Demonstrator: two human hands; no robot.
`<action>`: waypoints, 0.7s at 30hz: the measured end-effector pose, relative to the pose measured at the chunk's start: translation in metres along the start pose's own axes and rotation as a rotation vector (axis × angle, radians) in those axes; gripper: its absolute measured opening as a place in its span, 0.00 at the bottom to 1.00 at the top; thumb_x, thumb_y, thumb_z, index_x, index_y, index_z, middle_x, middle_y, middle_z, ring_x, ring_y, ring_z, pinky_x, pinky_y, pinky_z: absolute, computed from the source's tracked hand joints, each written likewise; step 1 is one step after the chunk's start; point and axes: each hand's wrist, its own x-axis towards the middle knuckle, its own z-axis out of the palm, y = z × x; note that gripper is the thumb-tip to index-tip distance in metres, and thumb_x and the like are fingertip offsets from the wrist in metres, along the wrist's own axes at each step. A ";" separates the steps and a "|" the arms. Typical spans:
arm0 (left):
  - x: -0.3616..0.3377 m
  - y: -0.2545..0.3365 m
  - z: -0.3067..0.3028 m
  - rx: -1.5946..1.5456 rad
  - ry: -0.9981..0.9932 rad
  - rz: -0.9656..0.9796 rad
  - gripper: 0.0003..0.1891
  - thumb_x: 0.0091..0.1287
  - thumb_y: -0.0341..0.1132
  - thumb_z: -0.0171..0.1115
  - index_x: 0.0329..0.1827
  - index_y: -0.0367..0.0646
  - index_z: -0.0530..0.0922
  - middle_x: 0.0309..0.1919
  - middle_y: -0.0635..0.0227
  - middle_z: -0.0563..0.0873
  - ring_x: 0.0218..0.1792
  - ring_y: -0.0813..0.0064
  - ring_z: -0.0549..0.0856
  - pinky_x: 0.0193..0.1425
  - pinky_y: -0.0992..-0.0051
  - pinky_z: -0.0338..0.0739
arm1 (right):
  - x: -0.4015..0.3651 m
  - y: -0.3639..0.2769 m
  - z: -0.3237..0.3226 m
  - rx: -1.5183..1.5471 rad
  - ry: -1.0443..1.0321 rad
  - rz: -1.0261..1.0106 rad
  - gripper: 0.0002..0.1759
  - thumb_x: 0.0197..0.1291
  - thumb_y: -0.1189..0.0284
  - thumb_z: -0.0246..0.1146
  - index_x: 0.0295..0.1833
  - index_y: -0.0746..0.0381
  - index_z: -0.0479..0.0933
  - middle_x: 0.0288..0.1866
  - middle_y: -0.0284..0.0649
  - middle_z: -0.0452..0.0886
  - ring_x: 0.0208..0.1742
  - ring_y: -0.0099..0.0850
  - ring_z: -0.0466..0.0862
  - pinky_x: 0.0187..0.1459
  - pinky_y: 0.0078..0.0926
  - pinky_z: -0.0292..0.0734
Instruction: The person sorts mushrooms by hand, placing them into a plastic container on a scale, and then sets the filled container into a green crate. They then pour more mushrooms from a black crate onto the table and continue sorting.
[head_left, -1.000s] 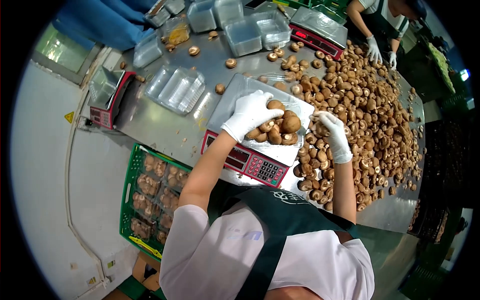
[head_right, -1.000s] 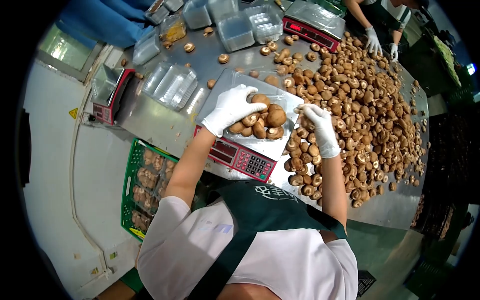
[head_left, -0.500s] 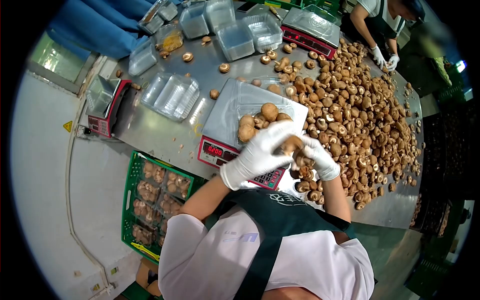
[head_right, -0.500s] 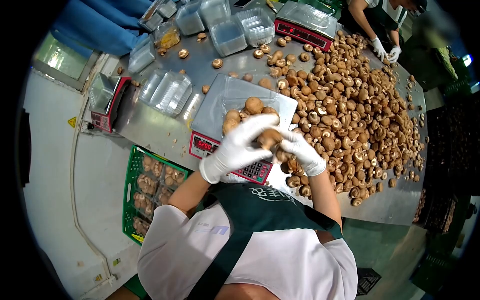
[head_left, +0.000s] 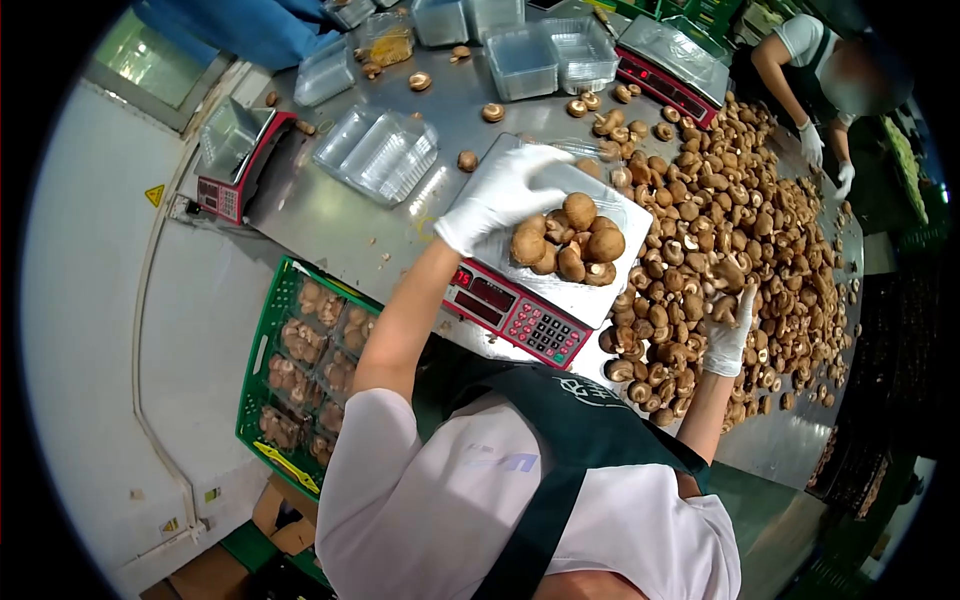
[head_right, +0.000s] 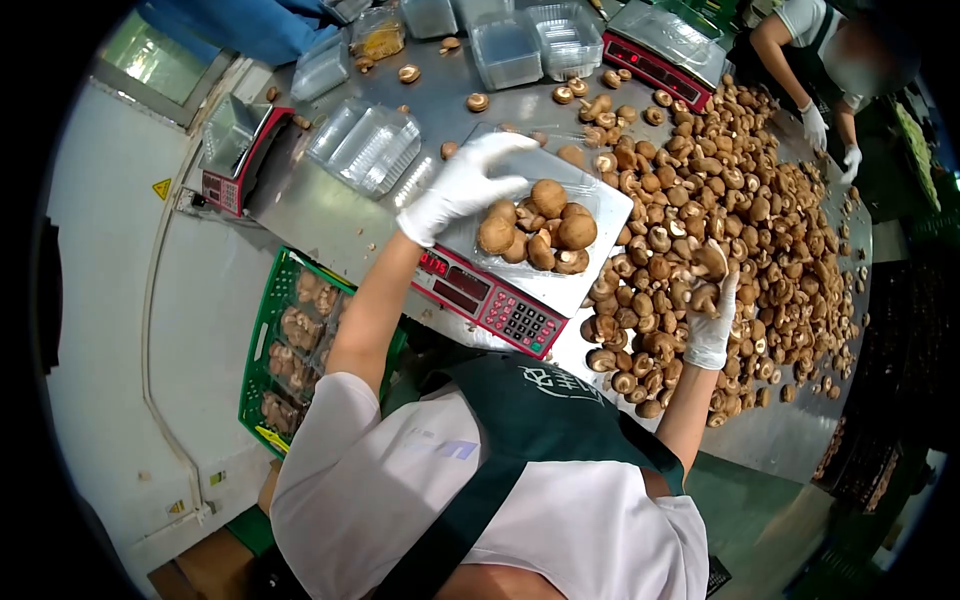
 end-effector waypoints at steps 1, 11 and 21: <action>0.003 -0.002 0.011 0.082 -0.053 0.090 0.26 0.53 0.35 0.66 0.59 0.47 0.75 0.57 0.61 0.77 0.60 0.63 0.75 0.66 0.69 0.67 | 0.006 0.001 -0.009 0.031 -0.031 -0.002 0.19 0.67 0.58 0.55 0.52 0.62 0.77 0.12 0.31 0.66 0.18 0.16 0.68 0.27 0.21 0.67; -0.021 -0.003 0.039 0.677 0.156 0.170 0.10 0.58 0.44 0.63 0.35 0.49 0.84 0.28 0.69 0.81 0.36 0.65 0.78 0.42 0.65 0.68 | 0.000 0.017 0.019 -0.173 0.052 0.084 0.12 0.55 0.67 0.63 0.43 0.61 0.77 0.40 0.37 0.82 0.33 0.23 0.81 0.24 0.13 0.73; -0.009 -0.012 0.020 -0.005 0.475 -0.212 0.15 0.58 0.40 0.69 0.42 0.38 0.83 0.39 0.61 0.84 0.37 0.69 0.83 0.44 0.72 0.78 | 0.015 0.009 0.051 -0.202 -0.206 0.246 0.17 0.54 0.74 0.57 0.51 0.67 0.75 0.42 0.39 0.81 0.28 0.23 0.74 0.26 0.15 0.68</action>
